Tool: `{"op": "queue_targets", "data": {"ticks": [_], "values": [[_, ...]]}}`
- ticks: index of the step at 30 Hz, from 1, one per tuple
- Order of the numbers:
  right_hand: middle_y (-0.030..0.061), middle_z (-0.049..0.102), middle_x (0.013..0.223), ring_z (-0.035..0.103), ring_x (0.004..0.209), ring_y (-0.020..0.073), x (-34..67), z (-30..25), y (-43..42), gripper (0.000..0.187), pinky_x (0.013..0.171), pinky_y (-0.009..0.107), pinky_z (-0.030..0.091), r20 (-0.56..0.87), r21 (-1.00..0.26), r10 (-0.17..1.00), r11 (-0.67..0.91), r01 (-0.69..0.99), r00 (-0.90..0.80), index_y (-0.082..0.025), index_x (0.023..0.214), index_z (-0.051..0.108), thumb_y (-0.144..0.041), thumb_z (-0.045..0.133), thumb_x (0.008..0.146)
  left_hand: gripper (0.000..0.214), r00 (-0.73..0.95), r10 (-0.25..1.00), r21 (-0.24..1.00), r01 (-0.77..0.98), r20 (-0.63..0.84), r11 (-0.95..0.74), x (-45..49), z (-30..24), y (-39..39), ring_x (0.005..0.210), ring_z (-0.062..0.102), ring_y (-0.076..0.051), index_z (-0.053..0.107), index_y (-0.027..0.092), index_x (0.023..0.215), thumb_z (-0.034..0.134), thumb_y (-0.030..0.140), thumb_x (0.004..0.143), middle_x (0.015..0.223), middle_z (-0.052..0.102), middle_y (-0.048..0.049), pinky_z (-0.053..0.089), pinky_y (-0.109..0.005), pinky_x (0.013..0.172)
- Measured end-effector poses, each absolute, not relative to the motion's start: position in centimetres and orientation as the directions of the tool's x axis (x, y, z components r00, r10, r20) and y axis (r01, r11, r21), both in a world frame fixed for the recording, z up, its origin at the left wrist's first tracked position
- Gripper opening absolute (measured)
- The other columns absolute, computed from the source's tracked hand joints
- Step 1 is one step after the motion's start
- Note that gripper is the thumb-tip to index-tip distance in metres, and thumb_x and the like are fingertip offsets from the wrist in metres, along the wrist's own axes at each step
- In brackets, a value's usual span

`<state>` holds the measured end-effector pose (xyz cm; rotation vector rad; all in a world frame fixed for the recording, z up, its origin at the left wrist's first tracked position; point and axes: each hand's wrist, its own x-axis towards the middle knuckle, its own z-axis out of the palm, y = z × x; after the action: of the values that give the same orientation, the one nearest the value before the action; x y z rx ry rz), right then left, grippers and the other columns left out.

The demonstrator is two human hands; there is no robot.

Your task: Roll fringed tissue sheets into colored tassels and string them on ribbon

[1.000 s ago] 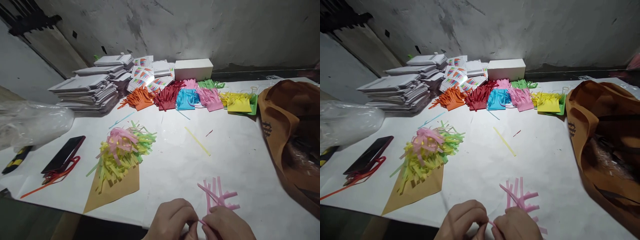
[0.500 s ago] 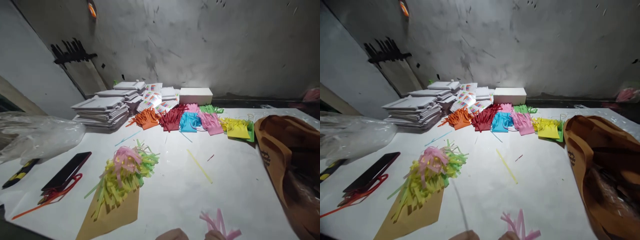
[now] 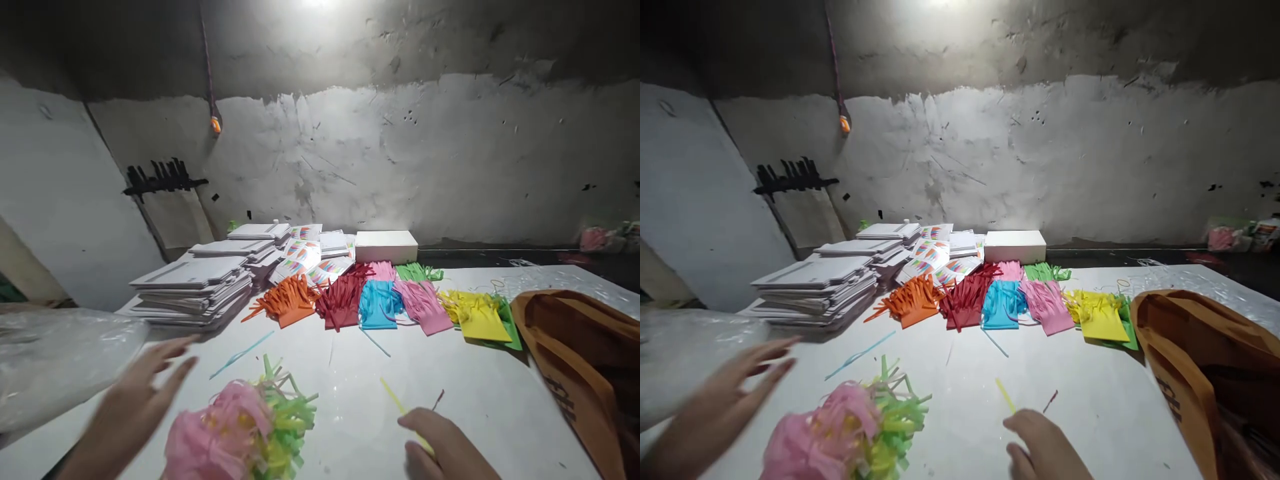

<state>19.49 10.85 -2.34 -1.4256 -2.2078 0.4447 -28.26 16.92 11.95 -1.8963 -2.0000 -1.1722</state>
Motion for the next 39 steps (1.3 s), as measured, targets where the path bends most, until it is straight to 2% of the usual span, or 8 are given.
{"op": "queue_targets", "data": {"ticks": [3,7,9,11,20,27,34,39], "values": [[0.0081,0.069,0.126,0.064,0.119,0.0236,17.9,-1.0,18.2,0.027,0.105,0.045,0.051,0.168,-0.467,0.938,0.347,0.813,-0.304,-0.023,0.124,0.066,-0.023,0.059,0.098,0.031,0.251,0.889,0.397,0.824,0.383,-0.404,-20.0,9.6,19.4,0.115,0.063,-0.028,0.068,0.023,0.11,0.047,0.041,0.096,0.119,0.07,-0.009,0.051,-0.045,0.103],[0.0084,0.064,0.128,0.064,0.113,0.0229,15.4,-0.6,28.6,0.028,0.098,0.047,0.053,0.155,-0.378,0.949,0.315,0.871,-0.276,-0.019,0.122,0.063,-0.034,0.063,0.099,0.02,0.484,0.863,0.387,0.775,0.145,-0.5,-10.0,5.5,25.1,0.106,0.067,-0.023,0.073,0.022,0.103,0.058,0.014,0.091,0.113,0.072,-0.0075,0.054,-0.037,0.095],[0.0089,0.062,0.129,0.063,0.113,0.0237,14.8,-1.0,32.2,0.03,0.097,0.047,0.053,0.137,-0.316,0.949,0.312,0.896,-0.283,-0.018,0.124,0.062,-0.035,0.064,0.099,0.011,0.501,0.862,0.39,0.781,0.076,-0.488,-7.1,3.7,28.6,0.101,0.068,-0.022,0.072,0.018,0.101,0.066,0.017,0.091,0.108,0.073,-0.0072,0.056,-0.04,0.092],[0.009,0.063,0.126,0.064,0.11,0.0232,14.8,-1.6,34.2,0.032,0.094,0.046,0.054,0.114,-0.265,0.944,0.33,0.906,-0.31,-0.017,0.123,0.062,-0.036,0.065,0.098,0.015,0.476,0.878,0.395,0.799,0.044,-0.453,-5.3,2.2,31.9,0.098,0.069,-0.022,0.069,0.015,0.105,0.067,0.026,0.095,0.109,0.071,-0.0069,0.057,-0.042,0.089],[0.0068,0.066,0.119,0.066,0.106,0.0217,17.2,-3.7,35.3,0.025,0.092,0.044,0.055,0.163,-0.18,0.912,0.403,0.897,-0.377,-0.017,0.116,0.065,-0.034,0.064,0.098,0.029,0.288,0.95,0.465,0.83,0.116,-0.309,-1.3,-1.7,39.0,0.103,0.067,-0.024,0.064,0.016,0.12,0.065,0.034,0.097,0.12,0.066,-0.0088,0.057,-0.045,0.089],[0.0062,0.066,0.117,0.064,0.108,0.0225,16.6,-4.0,34.4,0.025,0.095,0.047,0.053,0.257,-0.136,0.901,0.392,0.91,-0.35,-0.017,0.118,0.064,-0.033,0.064,0.099,0.026,0.313,0.926,0.5,0.779,0.212,-0.378,-1.8,-2.2,38.6,0.109,0.065,-0.025,0.064,0.016,0.119,0.063,0.033,0.098,0.123,0.065,-0.0092,0.055,-0.047,0.093],[0.0061,0.066,0.118,0.064,0.108,0.0218,16.2,-3.0,34.1,0.022,0.095,0.045,0.053,0.333,-0.14,0.882,0.395,0.908,-0.333,-0.017,0.115,0.065,-0.031,0.063,0.099,0.018,0.411,0.891,0.518,0.728,0.193,-0.448,-0.5,-3.8,35.9,0.101,0.066,-0.022,0.068,0.015,0.1,0.065,0.032,0.097,0.109,0.069,-0.0063,0.055,-0.043,0.089],[0.0066,0.066,0.119,0.066,0.105,0.0212,15.5,-1.8,36.5,0.026,0.092,0.044,0.055,0.273,-0.116,0.878,0.435,0.893,-0.393,-0.017,0.117,0.064,-0.034,0.064,0.098,0.011,0.427,0.88,0.56,0.687,0.206,-0.464,-1.0,-4.3,34.5,0.099,0.065,-0.021,0.069,0.015,0.093,0.067,0.027,0.095,0.105,0.069,-0.005,0.053,-0.041,0.09]]}}
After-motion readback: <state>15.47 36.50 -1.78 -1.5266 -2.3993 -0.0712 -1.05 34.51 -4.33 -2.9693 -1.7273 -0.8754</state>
